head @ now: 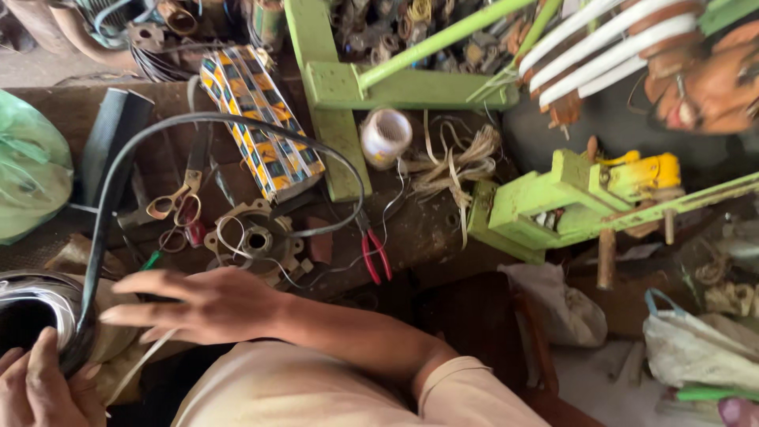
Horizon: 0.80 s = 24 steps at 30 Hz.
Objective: The person winds white wire into a cylindrical metal housing, using pliers to cut the wire and a screwdriver to push it into place. The person repeatedly measures, cuts, and inserts wire segments into the housing.
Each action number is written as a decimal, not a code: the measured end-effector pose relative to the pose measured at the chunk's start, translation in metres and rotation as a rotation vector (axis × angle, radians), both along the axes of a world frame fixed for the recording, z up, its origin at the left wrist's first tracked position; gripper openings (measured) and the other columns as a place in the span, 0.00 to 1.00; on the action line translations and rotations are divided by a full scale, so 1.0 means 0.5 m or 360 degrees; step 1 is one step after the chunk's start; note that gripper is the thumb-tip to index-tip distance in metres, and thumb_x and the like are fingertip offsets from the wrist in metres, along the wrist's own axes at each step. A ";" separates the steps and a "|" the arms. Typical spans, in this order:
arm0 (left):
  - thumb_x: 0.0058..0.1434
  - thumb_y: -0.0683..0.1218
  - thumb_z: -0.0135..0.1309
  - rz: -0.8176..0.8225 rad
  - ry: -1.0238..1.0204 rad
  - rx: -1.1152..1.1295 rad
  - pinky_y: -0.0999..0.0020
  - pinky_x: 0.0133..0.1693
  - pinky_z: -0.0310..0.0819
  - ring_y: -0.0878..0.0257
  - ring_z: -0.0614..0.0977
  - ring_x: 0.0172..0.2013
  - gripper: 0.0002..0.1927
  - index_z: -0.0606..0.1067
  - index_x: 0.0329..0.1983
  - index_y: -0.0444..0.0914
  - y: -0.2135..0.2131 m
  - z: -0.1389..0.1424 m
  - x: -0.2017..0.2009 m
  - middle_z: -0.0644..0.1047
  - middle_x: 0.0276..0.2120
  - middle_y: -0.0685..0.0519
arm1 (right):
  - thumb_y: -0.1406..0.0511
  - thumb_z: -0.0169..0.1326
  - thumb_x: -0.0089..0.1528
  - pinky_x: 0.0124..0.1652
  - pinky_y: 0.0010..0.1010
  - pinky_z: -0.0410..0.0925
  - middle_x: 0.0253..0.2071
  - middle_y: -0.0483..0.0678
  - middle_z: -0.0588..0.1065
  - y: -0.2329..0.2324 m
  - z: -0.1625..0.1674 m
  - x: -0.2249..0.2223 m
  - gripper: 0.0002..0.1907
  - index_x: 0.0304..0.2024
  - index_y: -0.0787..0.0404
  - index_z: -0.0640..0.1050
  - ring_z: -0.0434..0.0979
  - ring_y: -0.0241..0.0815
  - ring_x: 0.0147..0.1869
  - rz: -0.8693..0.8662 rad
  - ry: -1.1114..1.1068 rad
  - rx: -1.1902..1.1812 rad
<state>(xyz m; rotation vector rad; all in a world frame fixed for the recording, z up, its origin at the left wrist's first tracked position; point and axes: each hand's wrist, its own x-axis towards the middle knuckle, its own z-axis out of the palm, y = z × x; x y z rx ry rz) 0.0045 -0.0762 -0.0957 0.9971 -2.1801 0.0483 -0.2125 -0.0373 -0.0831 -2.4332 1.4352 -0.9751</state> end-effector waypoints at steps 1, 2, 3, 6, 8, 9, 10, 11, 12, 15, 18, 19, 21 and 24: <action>0.77 0.47 0.51 -0.0042 -0.0011 0.0041 0.60 0.54 0.75 0.48 0.77 0.49 0.21 0.71 0.64 0.27 -0.004 -0.011 0.009 0.73 0.47 0.42 | 0.56 0.58 0.70 0.33 0.21 0.72 0.65 0.42 0.65 0.020 -0.004 -0.009 0.27 0.69 0.39 0.63 0.79 0.34 0.41 -0.0064 -0.0086 0.0041; 0.78 0.46 0.49 -0.0058 -0.0054 0.0163 0.63 0.55 0.74 0.51 0.77 0.50 0.20 0.70 0.67 0.28 -0.003 -0.021 0.022 0.73 0.48 0.44 | 0.54 0.59 0.70 0.35 0.21 0.73 0.62 0.42 0.66 0.040 -0.007 -0.018 0.27 0.69 0.40 0.65 0.79 0.35 0.42 -0.0126 -0.0176 0.0080; 0.79 0.45 0.49 -0.0052 -0.0061 0.0251 0.64 0.56 0.74 0.52 0.77 0.51 0.20 0.70 0.67 0.28 -0.003 -0.031 0.024 0.73 0.49 0.44 | 0.54 0.59 0.70 0.37 0.21 0.74 0.59 0.44 0.68 0.060 -0.008 -0.030 0.26 0.68 0.43 0.67 0.79 0.34 0.41 -0.0187 -0.0225 0.0173; 0.80 0.42 0.49 0.0013 -0.0003 0.0445 0.66 0.56 0.75 0.53 0.78 0.51 0.18 0.69 0.68 0.28 0.008 -0.052 0.031 0.73 0.51 0.43 | 0.56 0.57 0.71 0.43 0.25 0.76 0.55 0.46 0.70 0.118 -0.004 -0.055 0.23 0.66 0.51 0.69 0.79 0.37 0.47 -0.0290 -0.0435 0.0247; 0.81 0.41 0.53 0.0083 0.0079 0.0560 0.66 0.54 0.77 0.51 0.79 0.50 0.18 0.68 0.68 0.27 0.023 -0.054 0.026 0.73 0.52 0.40 | 0.58 0.56 0.72 0.46 0.27 0.76 0.53 0.47 0.71 0.146 0.002 -0.064 0.21 0.64 0.56 0.69 0.78 0.40 0.51 -0.0311 -0.0598 0.0334; 0.81 0.40 0.53 0.0090 0.0106 0.0536 0.65 0.54 0.77 0.49 0.78 0.50 0.18 0.68 0.68 0.27 0.037 -0.044 0.022 0.72 0.53 0.38 | 0.60 0.55 0.72 0.47 0.28 0.76 0.53 0.48 0.71 0.157 0.004 -0.066 0.21 0.64 0.58 0.69 0.78 0.40 0.51 -0.0304 -0.0677 0.0432; 0.80 0.40 0.53 0.0098 0.0132 0.0511 0.65 0.54 0.77 0.48 0.78 0.51 0.19 0.67 0.69 0.26 0.052 -0.030 0.015 0.71 0.54 0.37 | 0.61 0.54 0.72 0.47 0.28 0.77 0.52 0.49 0.71 0.164 0.006 -0.065 0.20 0.64 0.60 0.70 0.78 0.40 0.52 -0.0295 -0.0761 0.0543; 0.78 0.38 0.50 0.0073 0.0145 0.0400 0.64 0.54 0.75 0.46 0.77 0.52 0.19 0.65 0.68 0.27 0.069 -0.011 0.007 0.70 0.56 0.36 | 0.62 0.53 0.74 0.46 0.27 0.76 0.49 0.48 0.73 0.169 0.007 -0.064 0.15 0.62 0.60 0.71 0.78 0.38 0.49 -0.0280 -0.0771 0.0497; 0.75 0.39 0.50 0.0066 0.0142 0.0387 0.62 0.55 0.75 0.44 0.77 0.52 0.20 0.65 0.67 0.28 0.087 0.009 -0.004 0.71 0.56 0.36 | 0.64 0.52 0.76 0.46 0.26 0.75 0.47 0.47 0.74 0.172 0.009 -0.063 0.11 0.59 0.59 0.72 0.79 0.37 0.47 -0.0263 -0.0780 0.0450; 0.65 0.44 0.55 -0.0023 0.0364 0.0704 0.53 0.56 0.76 0.41 0.79 0.52 0.26 0.64 0.65 0.35 0.141 0.066 -0.044 0.72 0.55 0.39 | 0.66 0.51 0.77 0.40 0.22 0.73 0.39 0.45 0.76 0.183 0.015 -0.053 0.09 0.58 0.61 0.73 0.78 0.32 0.39 -0.0212 -0.1111 0.0560; 0.69 0.58 0.53 -0.0513 0.1666 0.1678 0.62 0.55 0.80 0.49 0.81 0.53 0.40 0.50 0.75 0.40 0.159 0.090 -0.085 0.69 0.62 0.43 | 0.67 0.51 0.76 0.37 0.21 0.73 0.38 0.47 0.76 0.202 0.032 -0.041 0.10 0.58 0.64 0.72 0.79 0.31 0.37 -0.0251 -0.1241 0.0503; 0.71 0.56 0.51 -0.0551 0.1713 0.1720 0.59 0.56 0.78 0.47 0.79 0.56 0.40 0.46 0.76 0.41 0.152 0.092 -0.094 0.65 0.66 0.43 | 0.68 0.51 0.77 0.37 0.22 0.74 0.40 0.48 0.76 0.206 0.039 -0.038 0.09 0.58 0.64 0.72 0.79 0.31 0.38 -0.0274 -0.1217 0.0427; 0.73 0.53 0.48 -0.0604 0.1806 0.1791 0.52 0.59 0.74 0.42 0.75 0.61 0.41 0.38 0.78 0.43 0.143 0.093 -0.105 0.58 0.74 0.45 | 0.69 0.51 0.74 0.34 0.22 0.69 0.36 0.45 0.78 0.214 0.054 -0.027 0.10 0.57 0.64 0.71 0.76 0.31 0.32 -0.0386 -0.1282 0.0479; 0.72 0.57 0.46 -0.0787 0.1528 0.2128 0.51 0.62 0.72 0.43 0.74 0.64 0.38 0.51 0.76 0.31 0.145 0.088 -0.123 0.61 0.71 0.38 | 0.70 0.53 0.74 0.41 0.28 0.71 0.40 0.46 0.77 0.204 0.072 -0.010 0.10 0.57 0.63 0.71 0.79 0.39 0.39 -0.0303 -0.1056 0.0277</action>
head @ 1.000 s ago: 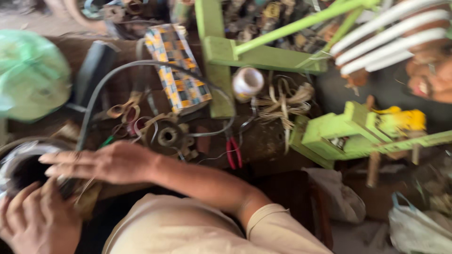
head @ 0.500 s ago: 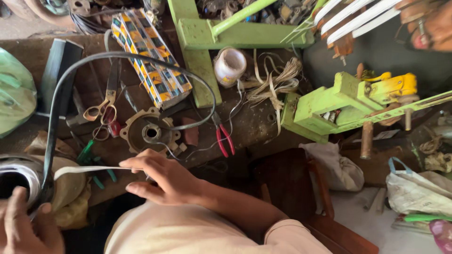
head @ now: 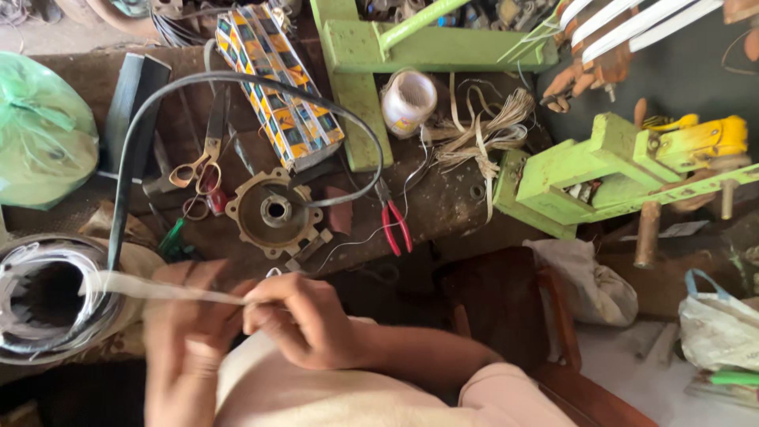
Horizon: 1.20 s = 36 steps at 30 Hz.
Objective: The person winds white wire into a cylindrical metal housing, using pliers to cut the wire and a screwdriver to push it into place. The person repeatedly measures, cuts, and inserts wire segments into the housing.
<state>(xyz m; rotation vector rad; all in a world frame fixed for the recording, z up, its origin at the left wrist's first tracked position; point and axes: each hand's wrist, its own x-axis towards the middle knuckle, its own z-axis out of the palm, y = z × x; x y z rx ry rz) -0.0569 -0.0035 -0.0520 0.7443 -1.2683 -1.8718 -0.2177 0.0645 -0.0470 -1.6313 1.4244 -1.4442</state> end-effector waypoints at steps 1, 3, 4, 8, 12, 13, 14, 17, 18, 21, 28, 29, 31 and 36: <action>0.73 0.56 0.45 -0.0062 0.0063 0.0028 0.51 0.63 0.69 0.43 0.73 0.65 0.37 0.52 0.76 0.31 0.007 -0.002 -0.002 0.63 0.70 0.36 | 0.71 0.54 0.74 0.46 0.30 0.73 0.43 0.48 0.77 0.000 0.006 0.006 0.10 0.58 0.62 0.72 0.81 0.43 0.44 0.0037 0.0125 -0.0082; 0.75 0.55 0.43 -0.0168 0.0196 0.0092 0.52 0.65 0.64 0.43 0.71 0.67 0.34 0.53 0.75 0.30 0.022 -0.009 -0.004 0.65 0.69 0.32 | 0.72 0.55 0.69 0.55 0.38 0.71 0.51 0.52 0.74 0.002 0.017 0.006 0.18 0.61 0.65 0.70 0.78 0.52 0.53 0.0201 0.0387 -0.0112; 0.76 0.56 0.41 -0.0062 0.0159 0.0199 0.51 0.62 0.68 0.43 0.74 0.63 0.30 0.57 0.69 0.29 0.025 -0.013 0.004 0.69 0.65 0.32 | 0.72 0.55 0.66 0.60 0.42 0.70 0.55 0.55 0.73 0.003 0.020 -0.003 0.22 0.63 0.66 0.69 0.76 0.56 0.57 0.0291 0.0531 -0.0143; 0.81 0.58 0.34 0.0468 0.0013 0.0411 0.53 0.43 0.74 0.49 0.78 0.40 0.25 0.65 0.52 0.29 0.010 -0.019 0.093 0.74 0.42 0.36 | 0.72 0.56 0.65 0.58 0.45 0.69 0.53 0.53 0.75 0.022 0.025 -0.110 0.13 0.52 0.62 0.73 0.77 0.55 0.57 -0.0061 0.0826 -0.0440; 0.84 0.50 0.36 0.0589 0.0860 0.0564 0.61 0.39 0.71 0.62 0.72 0.30 0.19 0.67 0.51 0.27 0.014 0.003 0.220 0.73 0.30 0.42 | 0.70 0.52 0.68 0.39 0.33 0.74 0.36 0.53 0.80 0.000 -0.003 -0.189 0.06 0.43 0.64 0.80 0.81 0.45 0.37 -0.0836 0.0410 0.0251; 0.83 0.50 0.36 0.0683 0.0477 0.0521 0.63 0.37 0.68 0.63 0.69 0.29 0.18 0.67 0.52 0.28 0.022 0.011 0.244 0.71 0.29 0.44 | 0.68 0.51 0.70 0.39 0.34 0.74 0.35 0.54 0.80 -0.019 -0.015 -0.187 0.07 0.45 0.64 0.79 0.81 0.46 0.36 -0.0875 0.0172 0.0410; 0.81 0.50 0.36 0.0755 0.0097 0.0493 0.65 0.36 0.65 0.64 0.67 0.29 0.16 0.67 0.53 0.30 0.029 0.019 0.266 0.69 0.29 0.45 | 0.68 0.52 0.69 0.40 0.34 0.74 0.37 0.54 0.81 -0.039 -0.028 -0.174 0.07 0.46 0.64 0.79 0.82 0.46 0.39 -0.0747 0.0310 0.0349; 0.79 0.48 0.36 0.0829 -0.0300 0.0402 0.67 0.35 0.63 0.65 0.66 0.28 0.16 0.69 0.53 0.30 0.044 0.023 0.287 0.68 0.28 0.47 | 0.68 0.53 0.68 0.47 0.34 0.74 0.45 0.55 0.81 -0.141 -0.062 -0.103 0.10 0.50 0.64 0.79 0.83 0.49 0.49 -0.0377 0.0571 0.0171; 0.79 0.47 0.36 0.0824 -0.0314 0.0371 0.67 0.35 0.63 0.65 0.66 0.29 0.17 0.70 0.52 0.29 0.049 0.023 0.289 0.69 0.29 0.48 | 0.67 0.52 0.69 0.51 0.35 0.73 0.50 0.56 0.80 -0.190 -0.075 -0.069 0.12 0.52 0.64 0.79 0.82 0.51 0.54 -0.0247 0.0553 0.0138; 0.80 0.48 0.35 0.0772 -0.0518 0.0235 0.70 0.34 0.66 0.66 0.70 0.27 0.18 0.72 0.55 0.30 0.064 0.022 0.286 0.74 0.28 0.47 | 0.60 0.50 0.69 0.54 0.39 0.70 0.52 0.58 0.76 -0.338 -0.092 0.018 0.18 0.59 0.59 0.75 0.79 0.54 0.53 -0.0069 0.0294 0.0505; 0.61 0.38 0.52 0.0734 -0.1984 -0.1061 0.65 0.43 0.77 0.56 0.84 0.41 0.18 0.79 0.55 0.35 0.080 0.050 0.302 0.80 0.41 0.44 | 0.49 0.52 0.64 0.45 0.60 0.71 0.45 0.60 0.78 -0.449 -0.046 0.070 0.20 0.54 0.49 0.71 0.79 0.69 0.48 -0.0552 0.0989 0.1161; 0.61 0.38 0.52 0.0704 -0.2003 -0.1081 0.65 0.43 0.77 0.56 0.84 0.41 0.19 0.79 0.55 0.35 0.074 0.053 0.300 0.80 0.41 0.44 | 0.49 0.54 0.62 0.44 0.61 0.72 0.43 0.59 0.80 -0.446 -0.046 0.064 0.21 0.53 0.47 0.72 0.80 0.68 0.47 -0.0594 0.0969 0.1176; 0.60 0.37 0.52 0.0654 -0.1979 -0.1094 0.65 0.43 0.77 0.56 0.84 0.42 0.19 0.78 0.55 0.35 0.056 0.054 0.290 0.80 0.42 0.44 | 0.47 0.58 0.59 0.44 0.60 0.72 0.42 0.59 0.80 -0.441 -0.053 0.052 0.24 0.51 0.50 0.71 0.80 0.68 0.48 -0.0773 0.0953 0.1108; 0.58 0.37 0.52 0.0597 -0.1850 -0.0996 0.65 0.45 0.77 0.56 0.84 0.43 0.21 0.78 0.56 0.35 0.022 0.042 0.270 0.80 0.43 0.45 | 0.54 0.56 0.64 0.19 0.30 0.53 0.27 0.45 0.74 -0.440 -0.079 0.036 0.15 0.41 0.58 0.76 0.59 0.33 0.19 -0.0613 -0.1503 0.1028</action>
